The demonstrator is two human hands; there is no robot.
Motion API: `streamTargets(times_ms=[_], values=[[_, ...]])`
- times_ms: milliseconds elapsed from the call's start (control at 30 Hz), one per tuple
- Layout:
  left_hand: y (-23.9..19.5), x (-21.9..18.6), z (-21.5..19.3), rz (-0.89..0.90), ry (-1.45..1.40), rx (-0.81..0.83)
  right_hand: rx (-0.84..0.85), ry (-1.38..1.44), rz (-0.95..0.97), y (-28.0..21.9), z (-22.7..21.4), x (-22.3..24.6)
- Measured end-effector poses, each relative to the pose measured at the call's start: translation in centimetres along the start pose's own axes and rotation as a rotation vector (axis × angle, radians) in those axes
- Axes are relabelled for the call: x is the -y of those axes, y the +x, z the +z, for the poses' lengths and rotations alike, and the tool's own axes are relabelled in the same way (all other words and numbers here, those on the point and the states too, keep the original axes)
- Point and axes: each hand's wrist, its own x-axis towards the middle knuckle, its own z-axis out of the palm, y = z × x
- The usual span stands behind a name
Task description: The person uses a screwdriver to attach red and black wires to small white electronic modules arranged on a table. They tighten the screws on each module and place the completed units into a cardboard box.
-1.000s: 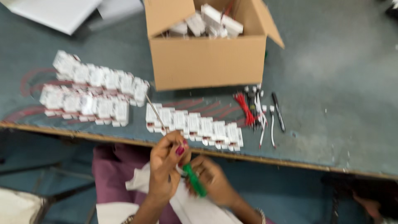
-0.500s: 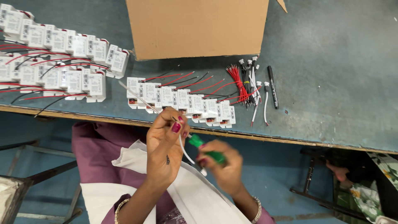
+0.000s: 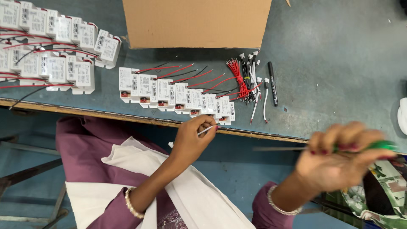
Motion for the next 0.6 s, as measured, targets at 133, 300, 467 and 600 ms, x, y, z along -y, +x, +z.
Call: streamTargets(times_ms=[133, 300, 467, 600], values=[[0.5, 1.3, 1.2, 0.110, 0.073, -0.046, -0.343, 0.643, 0.255, -1.0, 1.9, -1.2], [0.4, 2.1, 2.2, 0.159, 0.160, -0.120, -0.253, 0.632, 0.289, -0.8, 2.2, -3.0], [0.3, 2.8, 2.9, 0.252, 0.225, -0.194, 0.089, 0.334, 0.322, -1.3, 1.1, -5.5], [0.3, 3.1, 3.3, 0.249, 0.282, -0.208, 0.207, 0.158, 0.320, -1.3, 0.2, -6.3]])
